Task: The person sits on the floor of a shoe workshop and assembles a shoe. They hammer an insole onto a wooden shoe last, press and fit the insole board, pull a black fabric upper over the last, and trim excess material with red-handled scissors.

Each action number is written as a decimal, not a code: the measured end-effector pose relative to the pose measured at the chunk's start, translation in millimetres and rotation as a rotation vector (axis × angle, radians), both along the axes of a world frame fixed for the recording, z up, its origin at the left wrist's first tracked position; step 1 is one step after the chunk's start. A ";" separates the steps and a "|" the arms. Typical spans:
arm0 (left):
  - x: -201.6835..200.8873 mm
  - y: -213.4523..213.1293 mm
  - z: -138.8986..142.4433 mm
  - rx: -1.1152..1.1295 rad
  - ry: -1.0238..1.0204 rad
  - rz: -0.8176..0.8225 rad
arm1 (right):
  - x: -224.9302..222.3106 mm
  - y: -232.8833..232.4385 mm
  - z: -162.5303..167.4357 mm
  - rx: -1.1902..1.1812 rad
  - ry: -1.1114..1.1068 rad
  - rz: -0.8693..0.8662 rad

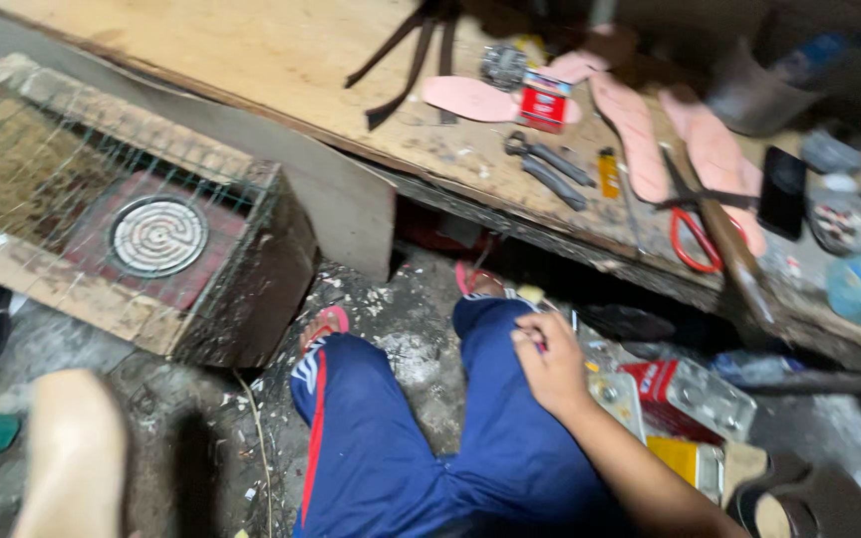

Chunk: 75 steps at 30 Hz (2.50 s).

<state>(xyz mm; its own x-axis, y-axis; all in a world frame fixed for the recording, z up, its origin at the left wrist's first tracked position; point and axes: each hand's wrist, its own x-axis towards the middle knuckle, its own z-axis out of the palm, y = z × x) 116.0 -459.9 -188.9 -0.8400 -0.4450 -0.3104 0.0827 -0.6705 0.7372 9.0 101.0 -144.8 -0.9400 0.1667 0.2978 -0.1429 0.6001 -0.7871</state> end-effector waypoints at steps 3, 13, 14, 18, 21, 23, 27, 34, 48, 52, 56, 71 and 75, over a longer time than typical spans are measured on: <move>16.8 51.7 4.4 -0.059 -0.001 -0.281 | 26.0 -3.8 3.2 -0.023 -0.067 0.020; -21.5 215.5 2.2 -0.233 0.070 -1.103 | 112.6 24.1 -11.8 -0.900 -0.310 0.259; -24.8 225.6 4.6 -0.226 0.021 -1.108 | 116.7 31.3 -13.2 -0.866 -0.326 0.235; -42.1 265.6 13.6 -0.549 0.066 -1.126 | 122.1 59.2 -11.4 -0.819 -0.355 0.179; -37.4 276.4 22.7 -1.390 0.221 -0.851 | 126.5 68.4 -5.0 -0.851 -0.377 0.161; -35.5 281.9 24.8 -1.107 0.180 -0.861 | 130.8 68.5 -0.4 -0.838 -0.387 0.167; -44.2 282.6 23.0 -1.484 0.123 -0.732 | 133.1 68.3 5.4 -0.538 -0.395 0.112; -36.9 291.0 3.2 -1.206 0.223 -0.726 | 133.4 97.1 -18.1 -0.448 -0.226 0.074; -83.9 278.4 -0.8 -0.388 -0.431 -0.961 | 284.9 306.5 -60.0 0.681 -0.816 -0.983; -82.8 271.0 4.3 -0.242 -0.562 -0.935 | 300.9 307.7 -58.2 0.642 -0.517 -1.076; -53.9 252.9 -1.6 -0.325 -0.360 -0.859 | 303.5 300.3 -52.2 0.516 -0.737 -1.057; 5.4 242.7 30.6 -0.397 -0.120 -0.609 | 314.5 277.1 -53.8 0.694 -0.988 -0.796; 6.8 252.0 38.8 -0.602 -0.024 -0.438 | 314.6 263.4 -51.8 0.635 -0.687 -0.779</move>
